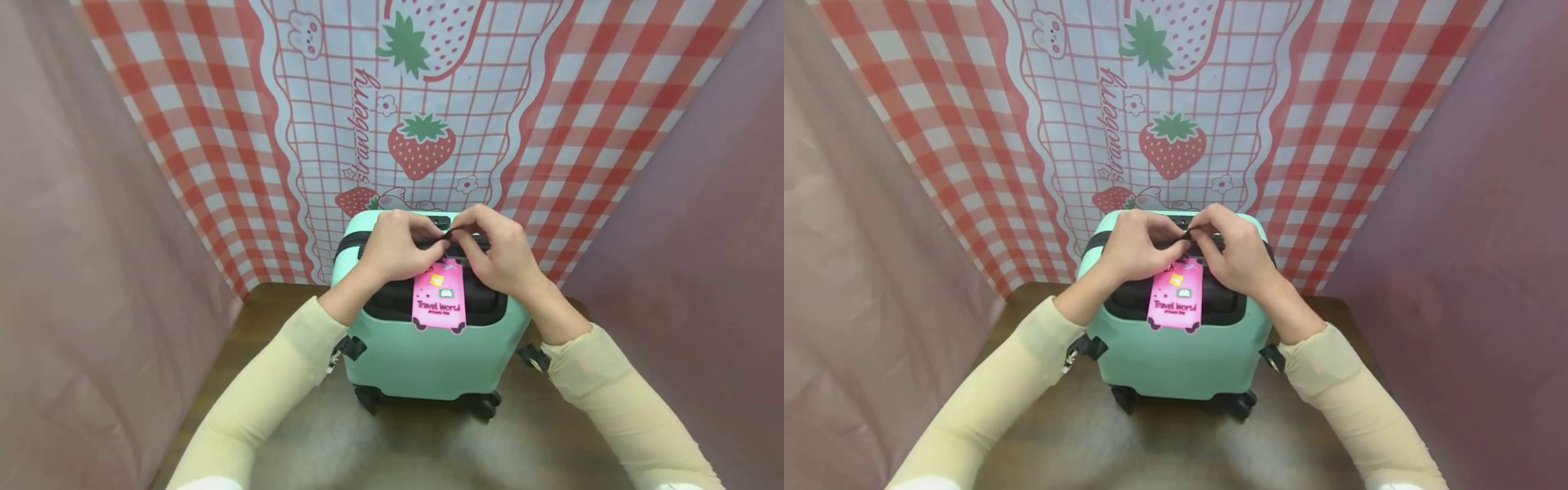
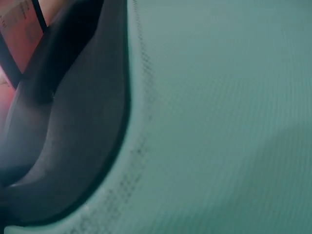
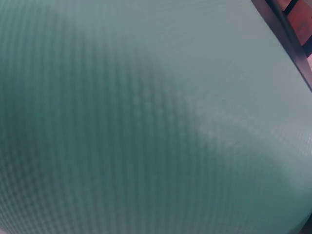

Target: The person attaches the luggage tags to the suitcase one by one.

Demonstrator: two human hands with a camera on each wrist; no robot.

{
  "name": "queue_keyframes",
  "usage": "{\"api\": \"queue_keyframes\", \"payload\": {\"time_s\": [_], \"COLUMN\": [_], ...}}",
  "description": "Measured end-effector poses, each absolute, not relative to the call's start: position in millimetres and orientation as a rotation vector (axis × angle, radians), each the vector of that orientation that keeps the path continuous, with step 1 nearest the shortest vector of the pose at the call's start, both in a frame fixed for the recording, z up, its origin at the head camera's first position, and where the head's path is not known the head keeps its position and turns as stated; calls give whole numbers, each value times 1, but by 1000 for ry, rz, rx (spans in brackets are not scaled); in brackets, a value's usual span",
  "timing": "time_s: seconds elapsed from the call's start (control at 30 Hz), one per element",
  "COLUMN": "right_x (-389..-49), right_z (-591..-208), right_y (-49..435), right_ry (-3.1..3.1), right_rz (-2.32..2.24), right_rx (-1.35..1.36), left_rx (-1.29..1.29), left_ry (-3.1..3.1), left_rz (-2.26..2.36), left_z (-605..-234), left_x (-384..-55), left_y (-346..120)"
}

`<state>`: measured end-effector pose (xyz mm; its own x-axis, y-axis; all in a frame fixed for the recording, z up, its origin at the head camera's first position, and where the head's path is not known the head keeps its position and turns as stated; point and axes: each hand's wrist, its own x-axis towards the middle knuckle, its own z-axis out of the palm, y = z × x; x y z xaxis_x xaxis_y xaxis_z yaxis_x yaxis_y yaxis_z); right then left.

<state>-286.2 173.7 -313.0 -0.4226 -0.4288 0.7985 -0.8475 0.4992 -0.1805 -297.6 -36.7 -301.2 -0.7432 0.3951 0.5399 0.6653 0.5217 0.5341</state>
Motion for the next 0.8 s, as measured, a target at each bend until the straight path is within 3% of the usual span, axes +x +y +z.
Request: {"api": "queue_keyframes", "payload": {"time_s": [0.8], "right_x": [-286], "right_z": [-311], "right_y": [176], "right_ry": [-2047], "right_rz": [775], "right_rx": [1023], "left_rx": [-839], "left_ry": [-2639], "left_rz": [-1302], "left_z": [-285], "left_x": [-298], "left_y": [-42]}}
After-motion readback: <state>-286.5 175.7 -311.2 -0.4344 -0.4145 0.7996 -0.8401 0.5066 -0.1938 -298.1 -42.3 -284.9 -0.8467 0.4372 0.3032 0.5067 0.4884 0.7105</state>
